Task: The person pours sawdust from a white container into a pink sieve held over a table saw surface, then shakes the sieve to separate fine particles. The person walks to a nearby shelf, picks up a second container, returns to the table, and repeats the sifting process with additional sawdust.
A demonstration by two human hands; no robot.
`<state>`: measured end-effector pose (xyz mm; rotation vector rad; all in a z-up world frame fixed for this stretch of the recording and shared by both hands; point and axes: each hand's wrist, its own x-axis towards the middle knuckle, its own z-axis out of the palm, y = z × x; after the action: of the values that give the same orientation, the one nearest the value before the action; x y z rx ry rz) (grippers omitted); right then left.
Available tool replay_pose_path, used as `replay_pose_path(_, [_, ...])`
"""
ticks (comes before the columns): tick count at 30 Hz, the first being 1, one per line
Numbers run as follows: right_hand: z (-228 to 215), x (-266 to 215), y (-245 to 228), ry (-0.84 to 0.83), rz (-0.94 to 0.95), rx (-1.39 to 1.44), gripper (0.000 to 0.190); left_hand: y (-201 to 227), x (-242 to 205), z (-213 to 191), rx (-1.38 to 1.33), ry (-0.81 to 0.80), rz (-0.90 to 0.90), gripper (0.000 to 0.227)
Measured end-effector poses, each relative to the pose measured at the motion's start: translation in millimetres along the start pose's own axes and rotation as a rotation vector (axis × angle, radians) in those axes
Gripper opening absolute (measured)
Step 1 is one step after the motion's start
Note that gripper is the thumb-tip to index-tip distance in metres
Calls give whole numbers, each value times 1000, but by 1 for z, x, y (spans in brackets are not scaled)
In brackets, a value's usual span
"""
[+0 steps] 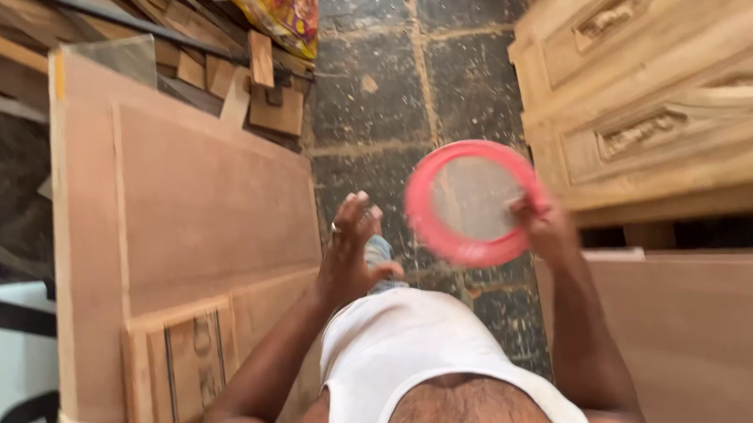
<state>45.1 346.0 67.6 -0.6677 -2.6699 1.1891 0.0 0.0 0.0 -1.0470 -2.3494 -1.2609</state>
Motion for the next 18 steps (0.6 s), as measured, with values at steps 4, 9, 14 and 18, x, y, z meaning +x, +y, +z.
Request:
replay_pose_path(4, [2, 161, -13, 376, -85, -80, 32, -152, 113, 50, -392, 268, -691, 87])
replay_pose_path(9, [35, 336, -48, 551, -150, 85, 26, -288, 292, 112, -661, 507, -858, 78])
replay_pose_path(14, [148, 497, -93, 189, -631, 91, 41, -420, 482, 171, -1115, 638, -921, 91])
replay_pose_path(18, [154, 686, -117, 168, -237, 272, 27, -501, 614, 179, -1193, 610, -986, 95])
